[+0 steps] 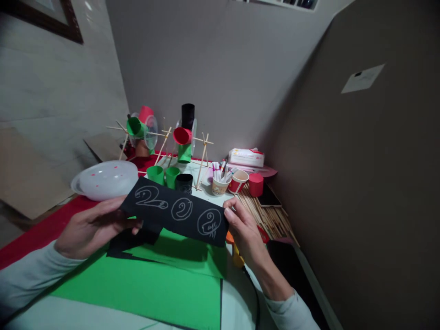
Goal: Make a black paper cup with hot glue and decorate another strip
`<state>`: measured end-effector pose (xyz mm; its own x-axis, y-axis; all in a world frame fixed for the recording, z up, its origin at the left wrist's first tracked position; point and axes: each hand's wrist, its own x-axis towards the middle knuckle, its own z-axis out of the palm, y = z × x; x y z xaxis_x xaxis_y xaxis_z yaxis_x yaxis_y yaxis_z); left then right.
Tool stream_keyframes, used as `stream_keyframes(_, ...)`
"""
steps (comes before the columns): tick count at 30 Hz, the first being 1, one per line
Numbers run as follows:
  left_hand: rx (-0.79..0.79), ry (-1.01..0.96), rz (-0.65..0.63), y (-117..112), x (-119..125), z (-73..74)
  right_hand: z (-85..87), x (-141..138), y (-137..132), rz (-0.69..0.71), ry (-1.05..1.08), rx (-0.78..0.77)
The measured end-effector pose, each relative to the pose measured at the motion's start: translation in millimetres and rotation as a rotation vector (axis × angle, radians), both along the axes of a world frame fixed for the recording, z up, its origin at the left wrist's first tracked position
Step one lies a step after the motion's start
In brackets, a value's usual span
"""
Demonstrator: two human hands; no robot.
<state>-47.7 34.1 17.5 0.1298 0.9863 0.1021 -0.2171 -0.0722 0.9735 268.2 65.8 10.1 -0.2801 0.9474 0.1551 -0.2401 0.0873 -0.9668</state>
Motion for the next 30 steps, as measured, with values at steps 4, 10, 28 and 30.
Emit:
stream_keyframes(4, -0.061, -0.153, 0.059, -1.3, 1.4, 4.4, -7.5, -0.8, 3.4, -0.009, -0.018, -0.011)
stream_keyframes(10, -0.129, -0.166, 0.119, 0.9, 5.3, -3.8, -9.4, -3.9, 1.3, -0.011, -0.058, -0.052)
stream_keyframes(28, -0.211, -0.215, 0.073, 1.4, 1.2, -3.0, -7.4, -4.1, -2.0, -0.101, -0.237, -0.026)
stream_keyframes(30, -0.219, -0.208, 0.043, 1.9, 1.0, -3.2, -7.8, -3.3, -2.0, -0.098, -0.257, 0.018)
